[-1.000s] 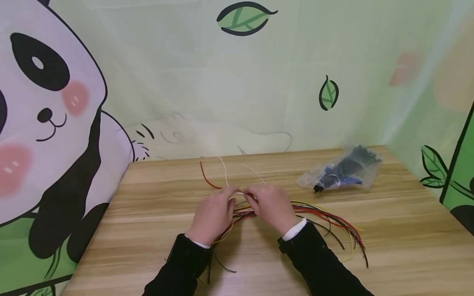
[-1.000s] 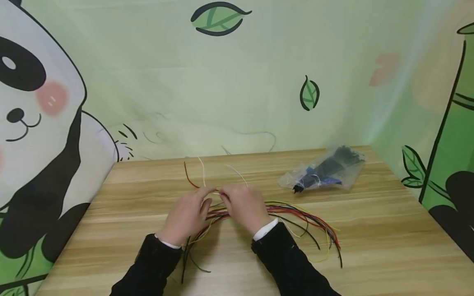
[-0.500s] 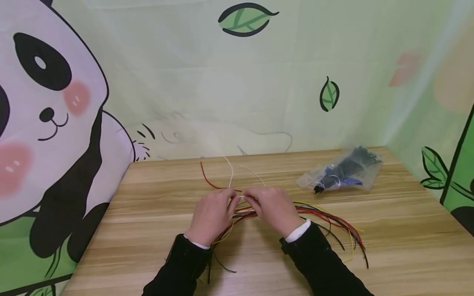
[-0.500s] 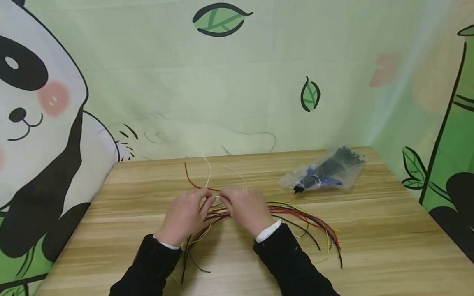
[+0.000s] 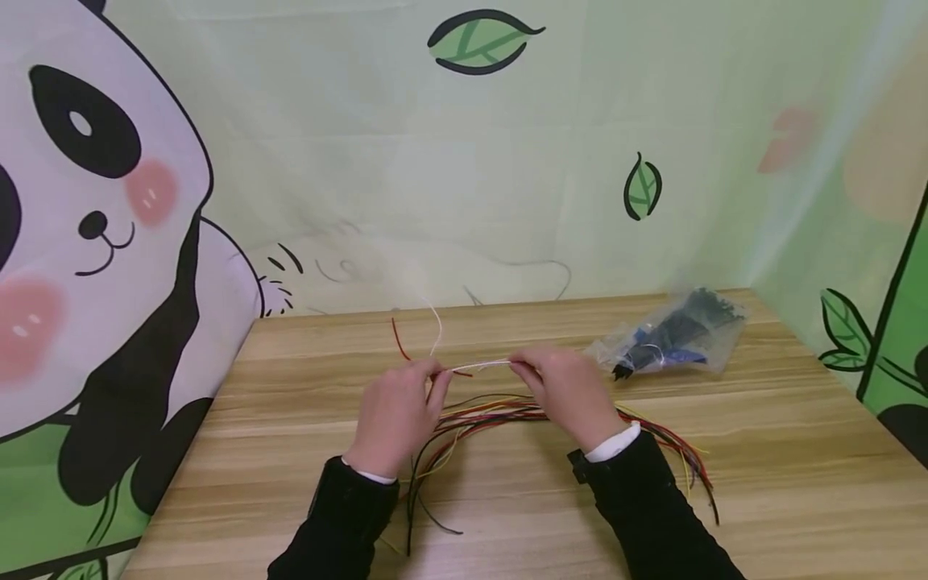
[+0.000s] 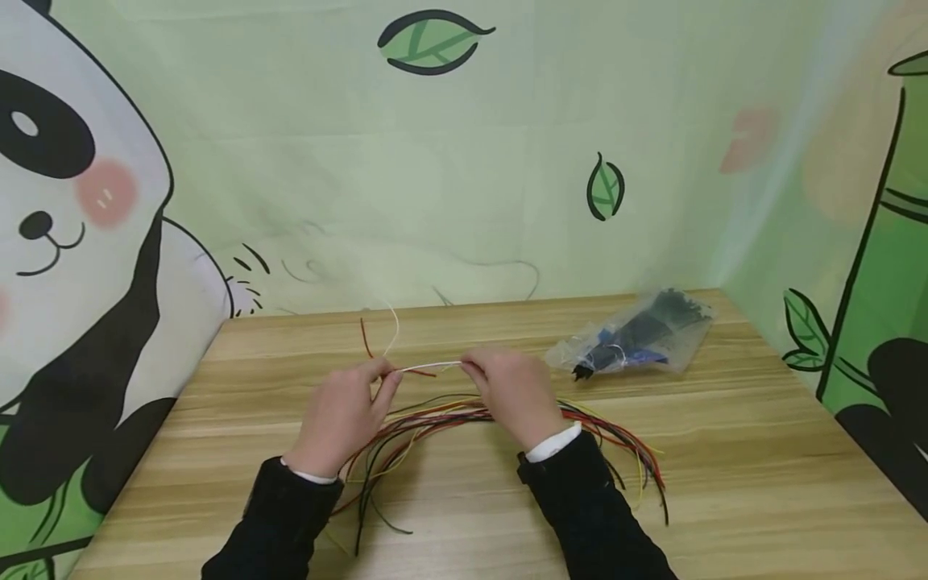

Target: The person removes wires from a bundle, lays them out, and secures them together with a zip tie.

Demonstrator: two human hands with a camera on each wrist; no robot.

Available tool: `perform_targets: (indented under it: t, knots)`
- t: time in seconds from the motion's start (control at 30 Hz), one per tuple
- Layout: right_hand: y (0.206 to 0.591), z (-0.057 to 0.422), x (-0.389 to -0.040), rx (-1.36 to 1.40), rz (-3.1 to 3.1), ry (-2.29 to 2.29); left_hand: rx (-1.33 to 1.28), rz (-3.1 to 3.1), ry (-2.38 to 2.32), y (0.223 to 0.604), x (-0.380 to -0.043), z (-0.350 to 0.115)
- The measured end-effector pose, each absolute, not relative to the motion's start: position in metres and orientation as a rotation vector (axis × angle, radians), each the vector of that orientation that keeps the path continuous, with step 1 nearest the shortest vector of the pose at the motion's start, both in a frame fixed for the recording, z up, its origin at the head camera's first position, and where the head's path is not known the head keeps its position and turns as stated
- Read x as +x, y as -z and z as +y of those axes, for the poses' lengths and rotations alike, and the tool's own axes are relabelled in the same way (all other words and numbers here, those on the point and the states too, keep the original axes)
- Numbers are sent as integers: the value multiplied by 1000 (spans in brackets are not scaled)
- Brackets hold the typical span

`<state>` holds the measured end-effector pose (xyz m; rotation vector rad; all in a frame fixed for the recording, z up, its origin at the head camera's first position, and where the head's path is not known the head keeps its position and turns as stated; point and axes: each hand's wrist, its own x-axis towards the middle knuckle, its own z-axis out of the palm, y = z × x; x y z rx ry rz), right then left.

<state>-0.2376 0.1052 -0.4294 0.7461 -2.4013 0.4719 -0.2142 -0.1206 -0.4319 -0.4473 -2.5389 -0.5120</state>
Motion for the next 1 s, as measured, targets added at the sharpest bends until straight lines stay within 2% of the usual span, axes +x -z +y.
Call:
perform_targets:
  t: [1.0]
  knots:
    - [388, 160, -225, 526, -2296, -450, -278, -2486, 615, 418, -215, -140]
